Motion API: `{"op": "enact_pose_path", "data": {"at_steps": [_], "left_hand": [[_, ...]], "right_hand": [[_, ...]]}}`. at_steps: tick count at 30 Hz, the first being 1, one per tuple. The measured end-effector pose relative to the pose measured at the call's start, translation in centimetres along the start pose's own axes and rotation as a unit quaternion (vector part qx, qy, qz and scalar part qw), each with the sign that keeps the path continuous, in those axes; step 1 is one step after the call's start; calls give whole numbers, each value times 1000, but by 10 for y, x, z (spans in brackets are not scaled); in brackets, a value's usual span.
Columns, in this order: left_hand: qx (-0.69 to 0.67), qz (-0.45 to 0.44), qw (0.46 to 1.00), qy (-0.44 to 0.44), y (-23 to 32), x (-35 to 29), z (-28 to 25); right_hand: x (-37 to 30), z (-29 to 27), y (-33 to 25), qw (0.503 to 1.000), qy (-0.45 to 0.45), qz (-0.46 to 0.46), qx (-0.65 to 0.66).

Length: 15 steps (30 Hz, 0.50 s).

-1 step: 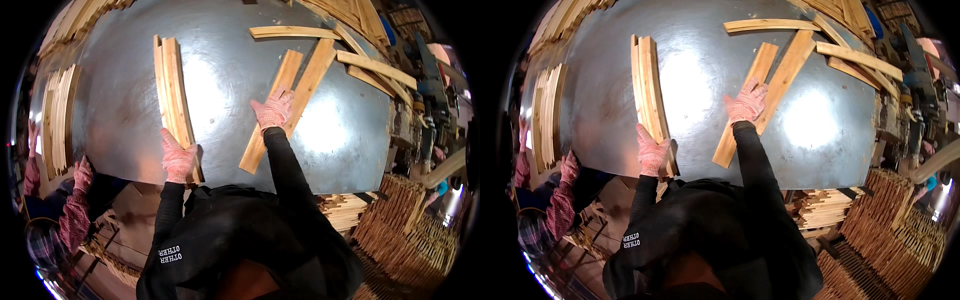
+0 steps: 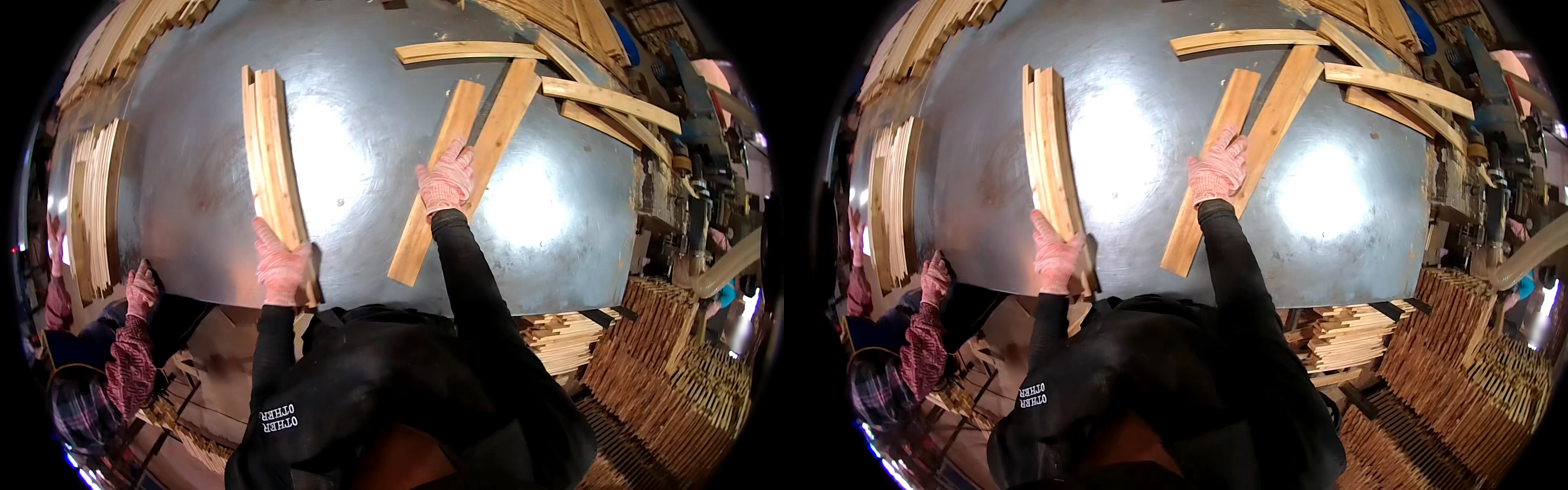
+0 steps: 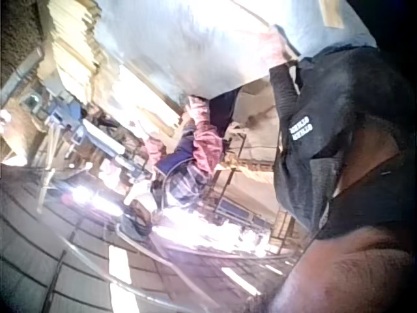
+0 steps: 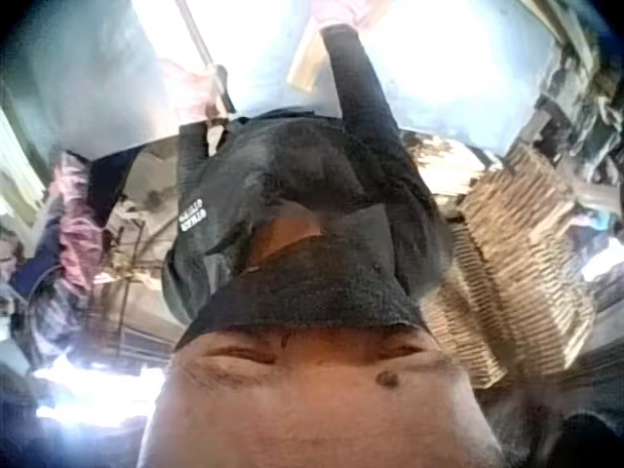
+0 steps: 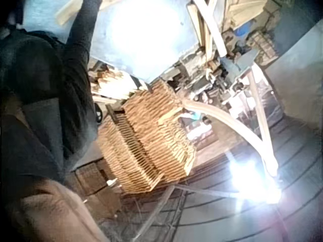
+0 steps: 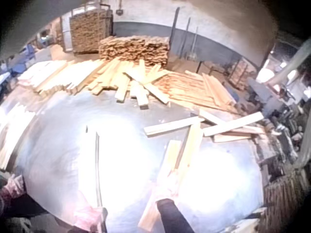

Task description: The person sorts wooden planks on a metal table, picking them up, inspecting them, and stacking them into neat piles. A second person is visible in the background performing similar sorting actions.

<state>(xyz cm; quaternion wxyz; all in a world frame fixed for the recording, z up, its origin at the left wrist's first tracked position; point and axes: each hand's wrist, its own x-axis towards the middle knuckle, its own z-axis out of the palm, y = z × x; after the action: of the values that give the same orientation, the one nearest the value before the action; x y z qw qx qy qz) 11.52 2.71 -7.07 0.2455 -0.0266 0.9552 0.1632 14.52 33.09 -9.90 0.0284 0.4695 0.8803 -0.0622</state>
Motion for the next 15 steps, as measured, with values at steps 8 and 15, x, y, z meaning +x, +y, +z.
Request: {"op": "enact_pose_path", "data": {"at_steps": [8, 15], "left_hand": [[-450, 128, 883, -48, 54, -29, 51], [56, 114, 988, 89, 124, -12, 88]], "right_hand": [[-15, 36, 6, 518, -271, 80, 807], [10, -14, 66, 983, -96, 136, 78]]}}
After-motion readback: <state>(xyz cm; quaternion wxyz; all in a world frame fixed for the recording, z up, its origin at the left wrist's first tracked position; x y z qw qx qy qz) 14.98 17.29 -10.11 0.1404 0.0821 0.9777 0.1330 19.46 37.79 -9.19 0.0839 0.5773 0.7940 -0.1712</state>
